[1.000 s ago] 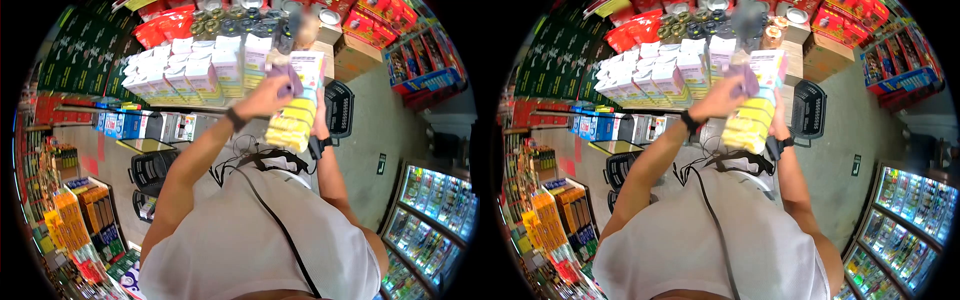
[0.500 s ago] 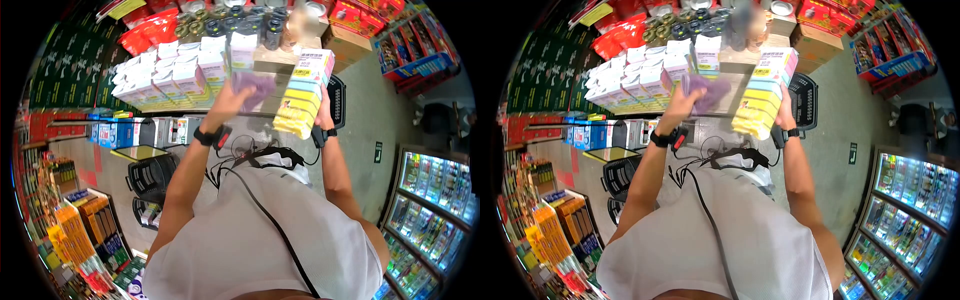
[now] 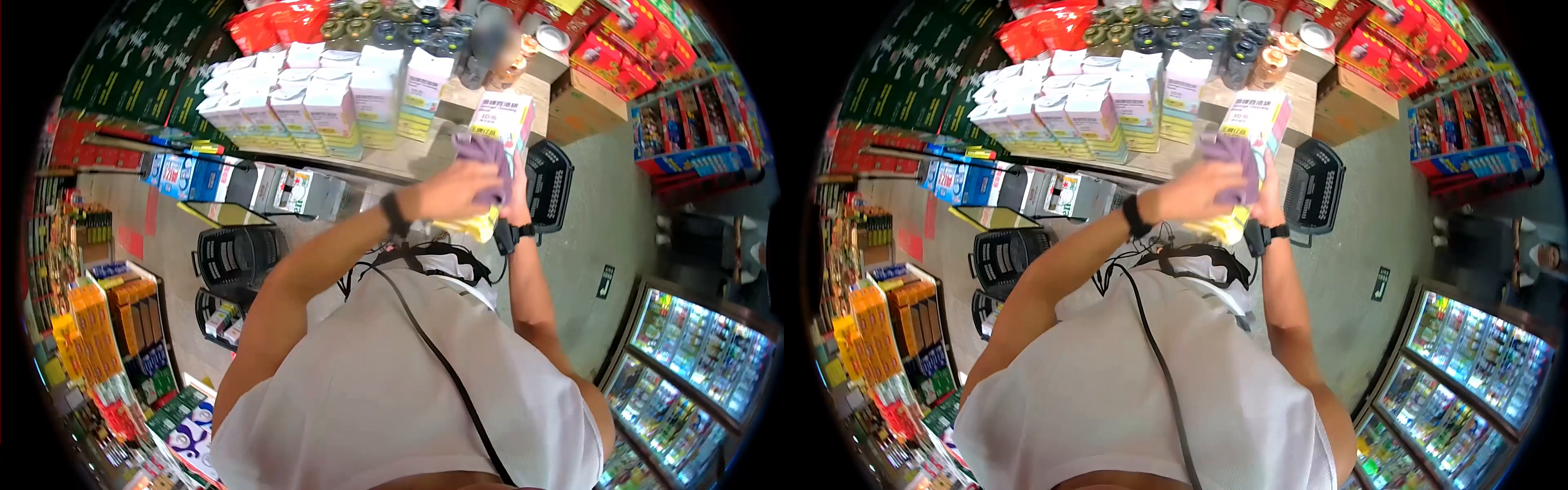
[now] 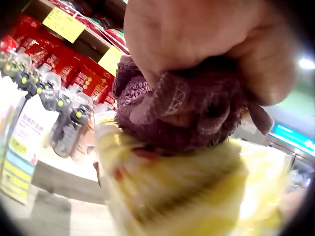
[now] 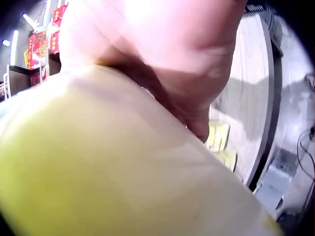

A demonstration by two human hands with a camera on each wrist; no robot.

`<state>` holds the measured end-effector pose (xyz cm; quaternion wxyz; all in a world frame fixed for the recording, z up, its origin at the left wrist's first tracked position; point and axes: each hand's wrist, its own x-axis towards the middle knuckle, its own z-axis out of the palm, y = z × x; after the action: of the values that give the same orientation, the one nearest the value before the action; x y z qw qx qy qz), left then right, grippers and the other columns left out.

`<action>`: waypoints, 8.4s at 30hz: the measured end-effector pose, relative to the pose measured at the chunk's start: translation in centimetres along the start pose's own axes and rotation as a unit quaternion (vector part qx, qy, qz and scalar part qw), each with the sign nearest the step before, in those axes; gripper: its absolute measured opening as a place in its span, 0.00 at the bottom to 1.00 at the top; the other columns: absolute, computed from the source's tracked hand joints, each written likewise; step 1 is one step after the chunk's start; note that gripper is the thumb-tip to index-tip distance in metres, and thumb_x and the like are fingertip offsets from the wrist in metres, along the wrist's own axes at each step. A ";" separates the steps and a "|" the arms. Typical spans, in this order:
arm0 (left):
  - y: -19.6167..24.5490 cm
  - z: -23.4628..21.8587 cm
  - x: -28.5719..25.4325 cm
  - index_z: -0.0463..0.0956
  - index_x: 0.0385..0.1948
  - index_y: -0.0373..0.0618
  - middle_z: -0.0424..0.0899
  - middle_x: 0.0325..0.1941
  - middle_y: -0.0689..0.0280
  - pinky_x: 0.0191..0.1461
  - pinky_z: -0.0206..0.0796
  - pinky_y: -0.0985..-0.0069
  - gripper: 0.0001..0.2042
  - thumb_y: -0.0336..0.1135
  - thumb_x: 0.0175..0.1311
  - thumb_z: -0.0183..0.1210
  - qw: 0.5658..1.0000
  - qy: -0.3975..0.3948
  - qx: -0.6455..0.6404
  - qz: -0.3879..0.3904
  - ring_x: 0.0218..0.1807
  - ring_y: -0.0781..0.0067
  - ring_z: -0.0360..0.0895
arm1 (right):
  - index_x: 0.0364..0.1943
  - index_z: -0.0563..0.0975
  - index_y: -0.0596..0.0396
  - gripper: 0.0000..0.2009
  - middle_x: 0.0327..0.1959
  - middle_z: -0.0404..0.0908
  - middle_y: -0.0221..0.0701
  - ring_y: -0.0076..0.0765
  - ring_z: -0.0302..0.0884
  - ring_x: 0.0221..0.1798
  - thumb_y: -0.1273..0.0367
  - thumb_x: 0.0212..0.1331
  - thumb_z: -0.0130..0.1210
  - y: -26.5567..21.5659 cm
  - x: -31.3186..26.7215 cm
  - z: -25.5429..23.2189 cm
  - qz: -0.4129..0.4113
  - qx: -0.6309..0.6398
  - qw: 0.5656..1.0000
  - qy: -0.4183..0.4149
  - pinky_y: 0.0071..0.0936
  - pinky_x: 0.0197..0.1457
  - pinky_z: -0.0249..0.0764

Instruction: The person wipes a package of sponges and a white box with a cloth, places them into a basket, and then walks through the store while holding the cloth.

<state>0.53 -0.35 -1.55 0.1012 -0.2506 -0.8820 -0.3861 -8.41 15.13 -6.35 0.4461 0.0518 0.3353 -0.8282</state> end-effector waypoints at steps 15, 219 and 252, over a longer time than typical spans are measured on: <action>1.0 -2.9 -2.9 0.76 0.42 0.35 0.79 0.32 0.69 0.38 0.68 0.79 0.11 0.31 0.62 0.56 0.869 0.150 -0.341 -0.327 0.34 0.81 0.74 | 0.66 0.62 0.56 0.32 0.61 0.71 0.39 0.40 0.73 0.60 0.46 0.69 0.40 -0.8 0.2 -2.4 -0.079 -0.082 0.994 0.006 0.38 0.63 0.70; -6.2 -3.6 -9.7 0.79 0.34 0.33 0.82 0.22 0.62 0.25 0.69 0.75 0.13 0.38 0.65 0.57 0.790 0.389 -0.246 -0.405 0.21 0.74 0.78 | 0.68 0.49 0.69 0.53 0.65 0.60 0.52 0.46 0.60 0.67 0.64 0.41 0.74 4.9 4.8 6.8 -0.486 -0.466 0.701 0.235 0.38 0.71 0.55; -17.3 -1.4 -16.0 0.76 0.27 0.29 0.80 0.22 0.48 0.32 0.70 0.65 0.20 0.44 0.62 0.58 0.784 0.231 -0.107 -0.566 0.28 0.57 0.81 | 0.45 0.80 0.58 0.24 0.32 0.83 0.32 0.23 0.77 0.26 0.72 0.38 0.74 0.5 11.3 -2.5 0.082 -0.566 0.818 -0.065 0.22 0.26 0.73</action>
<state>5.18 -17.19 -17.42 0.0382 0.3809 -0.7686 -0.5126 -15.27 8.48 -12.83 0.4841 -0.2365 0.7093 -0.4545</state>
